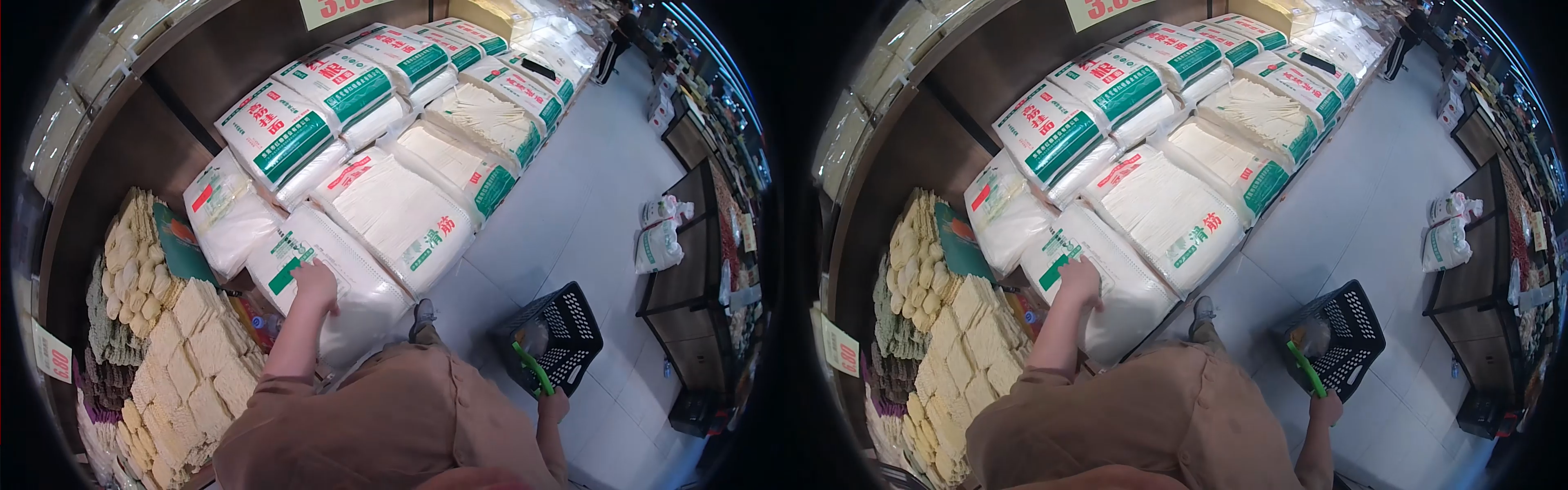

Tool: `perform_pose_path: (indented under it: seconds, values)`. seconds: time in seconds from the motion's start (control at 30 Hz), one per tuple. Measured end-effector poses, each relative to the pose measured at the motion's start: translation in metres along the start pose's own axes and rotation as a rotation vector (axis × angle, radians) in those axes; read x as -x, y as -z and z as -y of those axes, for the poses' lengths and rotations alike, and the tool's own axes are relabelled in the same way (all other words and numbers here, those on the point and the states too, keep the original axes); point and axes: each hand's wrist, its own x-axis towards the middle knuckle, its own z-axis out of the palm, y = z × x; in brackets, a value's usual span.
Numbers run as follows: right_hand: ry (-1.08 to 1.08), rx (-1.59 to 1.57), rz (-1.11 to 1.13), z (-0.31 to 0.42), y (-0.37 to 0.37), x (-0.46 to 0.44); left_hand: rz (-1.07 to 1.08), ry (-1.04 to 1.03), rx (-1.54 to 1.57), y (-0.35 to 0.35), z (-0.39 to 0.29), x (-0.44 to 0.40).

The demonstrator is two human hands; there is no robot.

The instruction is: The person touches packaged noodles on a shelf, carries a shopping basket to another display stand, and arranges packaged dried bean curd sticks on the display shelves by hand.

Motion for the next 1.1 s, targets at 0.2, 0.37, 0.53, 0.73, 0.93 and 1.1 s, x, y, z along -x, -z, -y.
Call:
perform_pose_path:
  seconds: [0.2, 0.37, 0.53, 0.73, 0.93, 1.1]
  values:
    - [0.024, -0.016, -0.012, -0.005, -0.007, -0.003, -0.046, -0.020, 0.028, -0.005, 0.001, 0.000]
    - [0.041, 0.004, -0.022, -0.011, -0.017, -0.007, -0.036, -0.021, 0.100, -0.007, 0.002, -0.004]
    - [0.053, 0.006, -0.026, -0.008, -0.012, -0.005, -0.053, -0.001, 0.095, -0.012, 0.002, -0.009]
    - [0.051, -0.022, -0.013, -0.010, -0.013, -0.006, -0.038, 0.048, 0.087, -0.020, -0.001, -0.021]
    - [0.041, -0.018, -0.033, -0.004, -0.007, -0.002, -0.031, 0.055, 0.045, -0.021, -0.002, -0.024]
    - [0.048, -0.017, -0.055, -0.007, -0.011, -0.003, -0.028, 0.015, 0.027, -0.016, -0.002, -0.019]
